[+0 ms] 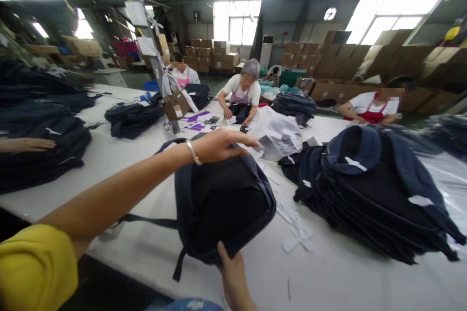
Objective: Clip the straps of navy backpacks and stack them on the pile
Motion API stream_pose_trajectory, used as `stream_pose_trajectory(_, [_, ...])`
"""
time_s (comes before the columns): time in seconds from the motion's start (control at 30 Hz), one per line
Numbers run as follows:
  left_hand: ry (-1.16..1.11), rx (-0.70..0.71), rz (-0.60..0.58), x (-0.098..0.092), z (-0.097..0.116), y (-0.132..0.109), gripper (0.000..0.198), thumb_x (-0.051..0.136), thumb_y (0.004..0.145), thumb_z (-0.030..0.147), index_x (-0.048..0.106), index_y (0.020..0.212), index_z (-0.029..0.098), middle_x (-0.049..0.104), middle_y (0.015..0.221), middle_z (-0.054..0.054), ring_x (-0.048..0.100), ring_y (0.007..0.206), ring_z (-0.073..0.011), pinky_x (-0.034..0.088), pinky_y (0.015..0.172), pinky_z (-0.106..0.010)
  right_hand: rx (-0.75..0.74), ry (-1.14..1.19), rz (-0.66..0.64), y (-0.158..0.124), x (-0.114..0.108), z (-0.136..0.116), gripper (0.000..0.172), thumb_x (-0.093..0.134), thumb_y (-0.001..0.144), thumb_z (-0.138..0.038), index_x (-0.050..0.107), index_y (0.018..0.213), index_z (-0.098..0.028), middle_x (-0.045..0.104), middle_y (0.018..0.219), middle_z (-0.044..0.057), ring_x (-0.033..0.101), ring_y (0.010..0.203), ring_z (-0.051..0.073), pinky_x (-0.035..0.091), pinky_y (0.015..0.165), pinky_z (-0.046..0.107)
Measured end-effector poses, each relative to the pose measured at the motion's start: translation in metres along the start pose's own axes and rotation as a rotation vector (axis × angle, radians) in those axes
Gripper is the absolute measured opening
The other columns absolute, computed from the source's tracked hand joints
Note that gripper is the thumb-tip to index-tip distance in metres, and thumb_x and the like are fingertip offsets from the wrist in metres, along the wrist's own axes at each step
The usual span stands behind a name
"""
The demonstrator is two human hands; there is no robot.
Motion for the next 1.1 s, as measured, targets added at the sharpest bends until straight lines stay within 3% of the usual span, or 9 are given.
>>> stream_pose_trajectory(0.1, [-0.15, -0.368, 0.172, 0.0, -0.053, -0.071, 0.035, 0.053, 0.086, 0.035, 0.063, 0.114, 0.017, 0.072, 0.1, -0.007, 0.067, 0.091, -0.0161, 0.05, 0.084, -0.027, 0.121, 0.066, 0.006, 0.014, -0.022, 0.055, 0.059, 0.07, 0.066, -0.059, 0.064, 0.107, -0.017, 0.07, 0.106, 0.01, 0.062, 0.104, 0.029, 0.053, 0.078, 0.039])
stream_pose_trajectory(0.17, [-0.188, -0.643, 0.225, 0.028, -0.09, -0.137, 0.036, 0.053, 0.084, 0.041, 0.066, 0.107, 0.017, 0.073, 0.092, -0.006, 0.068, 0.083, -0.0168, 0.051, 0.08, -0.028, 0.254, -0.078, -0.047, 0.014, -0.038, 0.091, 0.059, 0.067, 0.061, -0.068, 0.069, 0.091, -0.018, 0.072, 0.086, 0.009, 0.067, 0.088, 0.029, 0.053, 0.071, 0.039])
stream_pose_trajectory(0.33, [-0.399, -1.247, 0.193, 0.176, -0.133, -0.303, 0.034, 0.055, 0.079, 0.044, 0.066, 0.094, 0.016, 0.071, 0.081, -0.006, 0.067, 0.076, -0.0197, 0.053, 0.061, -0.027, 0.295, -0.636, -0.379, -0.006, -0.052, 0.111, 0.05, 0.065, 0.065, -0.065, 0.068, 0.063, -0.016, 0.067, 0.061, 0.006, 0.064, 0.063, 0.024, 0.05, 0.064, 0.036])
stream_pose_trajectory(0.43, [-0.614, -1.424, 0.264, 0.257, -0.127, -0.346, 0.048, 0.062, 0.072, 0.044, 0.061, 0.108, 0.012, 0.069, 0.099, -0.013, 0.066, 0.081, -0.021, 0.052, 0.057, -0.026, 0.071, -0.659, -0.233, 0.006, -0.054, 0.068, 0.044, 0.054, 0.079, -0.057, 0.068, 0.088, -0.016, 0.069, 0.077, 0.007, 0.065, 0.068, 0.022, 0.05, 0.065, 0.033])
stream_pose_trajectory(0.53, [-0.645, -1.429, 0.346, 0.299, -0.12, -0.34, 0.065, 0.068, 0.067, 0.046, 0.055, 0.12, 0.011, 0.069, 0.1, -0.013, 0.066, 0.08, -0.0209, 0.052, 0.063, -0.029, -0.148, -0.702, -0.037, 0.028, -0.056, 0.033, 0.037, 0.055, 0.08, -0.049, 0.062, 0.1, -0.018, 0.068, 0.09, 0.008, 0.066, 0.082, 0.022, 0.051, 0.077, 0.034])
stream_pose_trajectory(0.67, [-0.783, -1.341, 0.404, 0.311, -0.111, -0.303, 0.055, 0.077, 0.057, 0.047, 0.066, 0.097, 0.011, 0.072, 0.085, -0.011, 0.067, 0.082, -0.0258, 0.051, 0.074, -0.034, -0.135, -0.679, 0.006, 0.051, -0.049, 0.033, 0.042, 0.069, 0.066, -0.036, 0.056, 0.101, -0.019, 0.066, 0.085, 0.006, 0.066, 0.081, 0.023, 0.052, 0.076, 0.036])
stream_pose_trajectory(0.77, [-1.001, -1.218, 0.471, 0.287, -0.103, -0.27, 0.046, 0.075, 0.06, 0.048, 0.069, 0.09, 0.014, 0.073, 0.09, -0.011, 0.066, 0.09, -0.0263, 0.05, 0.077, -0.033, -0.119, -0.562, -0.088, 0.057, -0.028, 0.024, 0.053, 0.072, 0.061, -0.026, 0.051, 0.11, -0.02, 0.065, 0.078, 0.002, 0.066, 0.077, 0.022, 0.052, 0.075, 0.036])
stream_pose_trajectory(0.93, [-1.191, -1.052, 0.777, 0.206, -0.095, -0.221, 0.039, 0.071, 0.072, 0.043, 0.066, 0.102, 0.019, 0.072, 0.098, -0.006, 0.066, 0.092, -0.02, 0.05, 0.078, -0.028, -0.351, -0.402, -0.203, 0.049, 0.019, -0.056, 0.045, 0.069, 0.068, -0.023, 0.056, 0.111, -0.021, 0.065, 0.095, 0.004, 0.064, 0.089, 0.019, 0.05, 0.084, 0.033])
stream_pose_trajectory(1.1, [-1.313, -1.042, 0.459, 0.192, -0.103, -0.165, 0.045, 0.067, 0.077, 0.041, 0.06, 0.115, 0.017, 0.07, 0.109, -0.013, 0.065, 0.099, -0.0216, 0.049, 0.085, -0.031, -0.517, -0.547, -0.158, 0.071, 0.028, -0.117, 0.031, 0.068, 0.07, -0.026, 0.067, 0.1, -0.019, 0.066, 0.092, 0.003, 0.061, 0.079, 0.016, 0.05, 0.077, 0.031])
Point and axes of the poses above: each hand's wrist, its own y-axis towards the middle knuckle, its own x-axis out of the palm, z = x × y, the point moved 7 cm from there along y, towards the middle knuckle
